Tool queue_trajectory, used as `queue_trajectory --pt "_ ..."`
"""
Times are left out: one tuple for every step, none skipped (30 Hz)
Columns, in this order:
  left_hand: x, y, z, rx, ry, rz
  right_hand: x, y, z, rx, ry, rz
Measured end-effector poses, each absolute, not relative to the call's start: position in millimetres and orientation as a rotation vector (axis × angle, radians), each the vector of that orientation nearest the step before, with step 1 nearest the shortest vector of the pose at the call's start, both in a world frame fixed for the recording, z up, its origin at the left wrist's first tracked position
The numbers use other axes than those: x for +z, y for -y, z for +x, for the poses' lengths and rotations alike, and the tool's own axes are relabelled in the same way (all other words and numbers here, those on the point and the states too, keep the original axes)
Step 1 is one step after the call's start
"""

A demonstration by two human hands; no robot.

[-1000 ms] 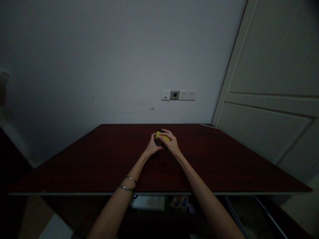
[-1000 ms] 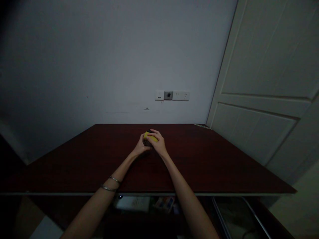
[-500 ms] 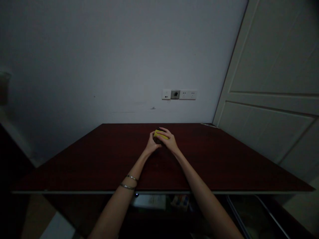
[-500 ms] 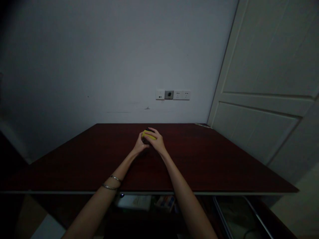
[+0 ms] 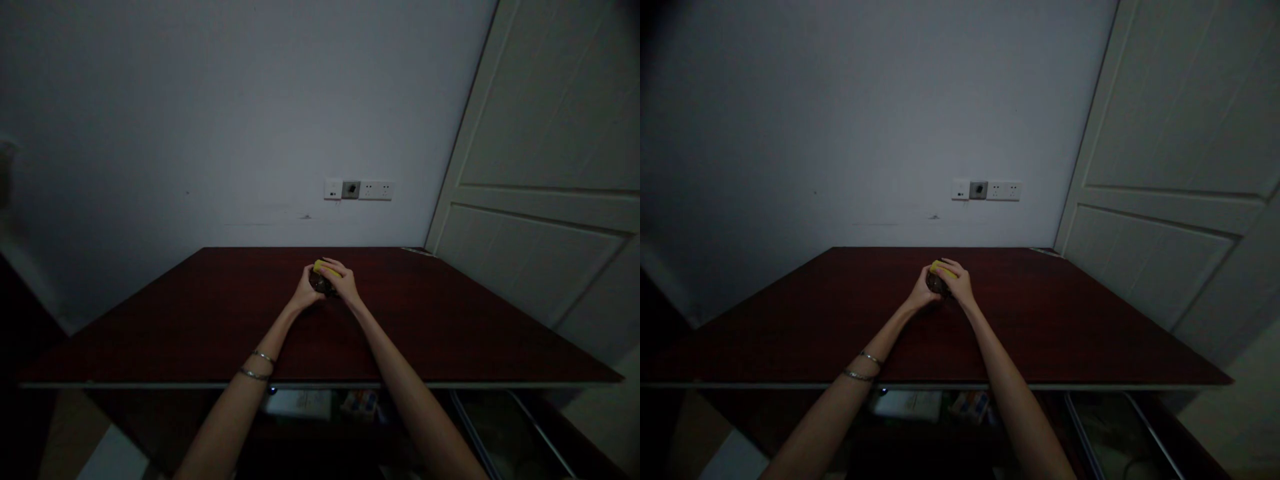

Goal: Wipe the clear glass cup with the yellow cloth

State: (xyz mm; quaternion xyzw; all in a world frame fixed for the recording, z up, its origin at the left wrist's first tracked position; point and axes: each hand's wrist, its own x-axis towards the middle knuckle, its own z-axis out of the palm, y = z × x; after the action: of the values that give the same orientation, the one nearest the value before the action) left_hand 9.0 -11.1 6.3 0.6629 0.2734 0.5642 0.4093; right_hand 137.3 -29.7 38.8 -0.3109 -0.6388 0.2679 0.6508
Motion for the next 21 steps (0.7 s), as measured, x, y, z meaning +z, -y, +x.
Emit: queue_trajectory --pt "7 12 9 1.422 -0.678 1.657 40 34 138 0.579 1.507 -0.674" --pt "9 13 9 1.419 -0.668 1.644 41 37 138 0.550 1.550 -0.651" --pt "10 15 9 1.417 -0.658 1.631 41 40 137 0.521 1.574 -0.640" --pt "11 16 9 1.416 -0.649 1.621 42 41 137 0.499 1.579 -0.639" --pt "12 16 10 1.416 -0.641 1.614 42 42 136 0.484 1.565 -0.647" --pt "13 16 10 1.414 -0.637 1.609 41 41 135 0.478 1.537 -0.664" --pt "13 16 10 1.412 -0.634 1.604 40 39 134 0.479 1.502 -0.686" --pt "12 16 11 1.409 -0.636 1.600 39 37 134 0.486 1.462 -0.710" --pt "11 15 11 1.406 -0.642 1.597 38 35 134 0.497 1.424 -0.733" --pt "10 15 11 1.404 -0.651 1.599 37 32 134 0.513 1.390 -0.754" --pt "9 14 12 1.399 -0.660 1.604 36 31 135 0.529 1.365 -0.772" --pt "7 13 12 1.394 -0.668 1.610 36 30 136 0.543 1.356 -0.782" --pt "5 12 11 1.392 -0.675 1.614 36 30 137 0.554 1.360 -0.781" --pt "4 11 11 1.391 -0.679 1.614 36 31 138 0.558 1.385 -0.768" --pt "3 10 11 1.395 -0.680 1.608 37 33 138 0.556 1.427 -0.746" --pt "3 10 11 1.401 -0.678 1.596 38 36 139 0.546 1.474 -0.716" --pt "2 9 11 1.408 -0.672 1.583 39 39 139 0.532 1.519 -0.686" --pt "3 9 10 1.416 -0.662 1.570 39 41 139 0.516 1.555 -0.662" --pt "3 9 10 1.419 -0.650 1.559 40 43 138 0.500 1.575 -0.651" --pt "4 9 10 1.420 -0.640 1.551 40 44 138 0.487 1.578 -0.652" --pt "4 10 10 1.419 -0.634 1.546 40 44 137 0.478 1.566 -0.662"
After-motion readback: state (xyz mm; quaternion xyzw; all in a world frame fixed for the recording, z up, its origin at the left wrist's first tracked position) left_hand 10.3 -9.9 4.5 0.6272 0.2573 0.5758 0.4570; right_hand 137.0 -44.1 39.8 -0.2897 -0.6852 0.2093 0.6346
